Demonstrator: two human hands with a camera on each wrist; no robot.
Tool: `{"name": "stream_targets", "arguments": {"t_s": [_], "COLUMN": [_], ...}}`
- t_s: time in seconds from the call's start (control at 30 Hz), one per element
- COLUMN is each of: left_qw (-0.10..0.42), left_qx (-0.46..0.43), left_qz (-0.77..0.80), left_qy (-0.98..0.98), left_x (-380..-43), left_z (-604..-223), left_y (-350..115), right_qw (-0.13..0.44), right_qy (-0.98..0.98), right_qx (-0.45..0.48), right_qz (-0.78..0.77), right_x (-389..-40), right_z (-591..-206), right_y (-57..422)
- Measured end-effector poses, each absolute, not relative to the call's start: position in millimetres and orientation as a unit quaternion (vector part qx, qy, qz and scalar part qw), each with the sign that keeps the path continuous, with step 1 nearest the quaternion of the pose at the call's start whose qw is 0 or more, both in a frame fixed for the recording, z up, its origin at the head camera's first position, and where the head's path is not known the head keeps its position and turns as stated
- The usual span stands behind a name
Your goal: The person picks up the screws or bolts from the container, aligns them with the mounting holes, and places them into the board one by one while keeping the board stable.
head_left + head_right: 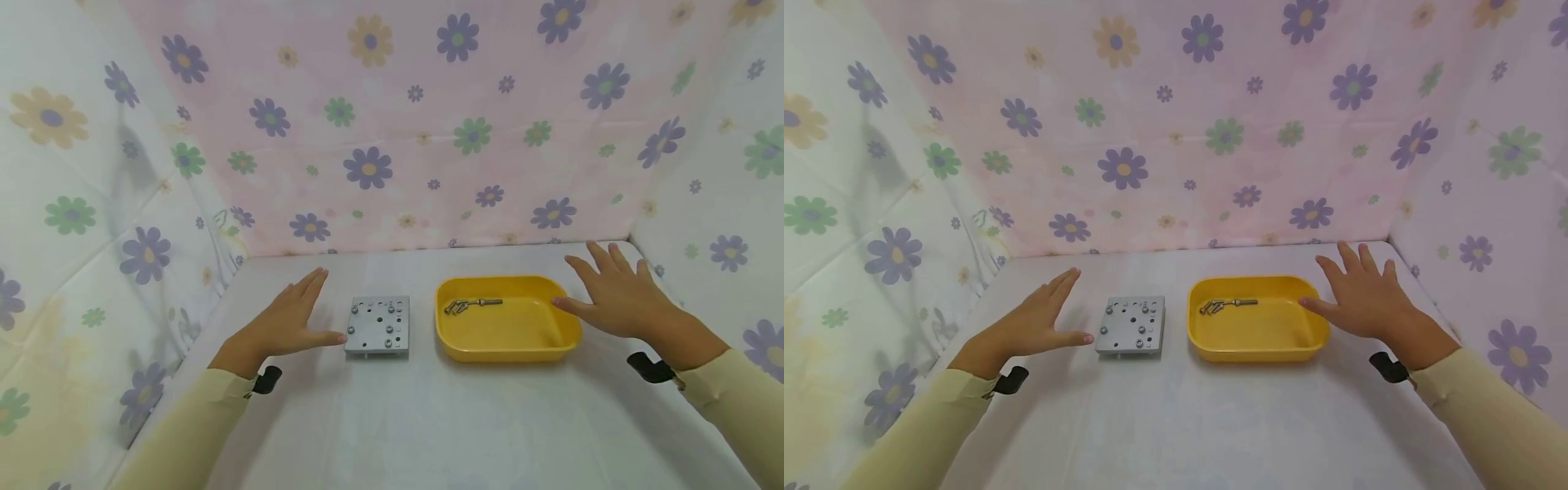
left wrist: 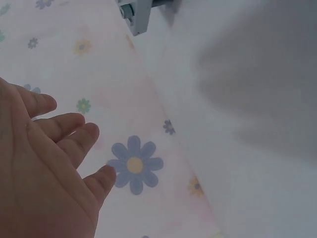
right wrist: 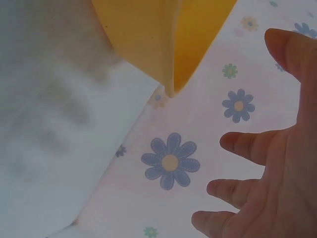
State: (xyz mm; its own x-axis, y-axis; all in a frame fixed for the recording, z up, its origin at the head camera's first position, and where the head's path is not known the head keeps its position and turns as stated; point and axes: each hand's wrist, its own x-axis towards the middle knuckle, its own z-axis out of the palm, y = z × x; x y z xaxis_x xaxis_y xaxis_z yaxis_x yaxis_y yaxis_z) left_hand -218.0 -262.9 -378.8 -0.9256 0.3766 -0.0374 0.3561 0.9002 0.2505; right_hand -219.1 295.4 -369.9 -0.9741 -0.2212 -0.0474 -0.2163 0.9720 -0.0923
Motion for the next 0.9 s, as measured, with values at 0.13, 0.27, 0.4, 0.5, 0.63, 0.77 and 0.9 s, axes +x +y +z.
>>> {"name": "stream_targets", "arguments": {"t_s": [0.13, 0.27, 0.4, 0.5, 0.63, 0.77, 0.9], "left_qw": [0.05, 0.055, 0.05, 0.049, 0.044, 0.036, 0.03], "left_qx": [0.194, 0.196, 0.193, 0.184, 0.176, 0.18, 0.182], "left_qz": [0.172, 0.216, 0.243, 0.275, 0.31, 0.332, 0.348], "left_qy": [0.965, 0.955, 0.949, 0.943, 0.933, 0.925, 0.919], "left_x": [-217.1, -218.2, -221.2, -222.3, -222.7, -223.8, -225.9], "left_z": [-379.4, -382.7, -388.5, -392.3, -397.7, -403.2, -409.0], "left_y": [-252.0, -245.3, -244.3, -245.0, -246.2, -244.8, -243.0], "right_qw": [0.022, 0.003, -0.01, -0.008, -0.003, 0.0, 0.01], "right_qy": [0.99, 0.988, 0.986, 0.986, 0.985, 0.983, 0.979], "right_qx": [-0.125, -0.143, -0.152, -0.152, -0.154, -0.156, -0.161], "right_qz": [-0.057, -0.061, -0.067, -0.072, -0.078, -0.092, -0.12], "right_x": [-220.6, -222.3, -224.7, -226.7, -229.2, -231.9, -236.1], "right_z": [-370.2, -370.4, -369.6, -368.1, -364.7, -361.0, -359.8], "right_y": [291.8, 285.4, 280.6, 278.1, 273.9, 268.8, 263.1]}}
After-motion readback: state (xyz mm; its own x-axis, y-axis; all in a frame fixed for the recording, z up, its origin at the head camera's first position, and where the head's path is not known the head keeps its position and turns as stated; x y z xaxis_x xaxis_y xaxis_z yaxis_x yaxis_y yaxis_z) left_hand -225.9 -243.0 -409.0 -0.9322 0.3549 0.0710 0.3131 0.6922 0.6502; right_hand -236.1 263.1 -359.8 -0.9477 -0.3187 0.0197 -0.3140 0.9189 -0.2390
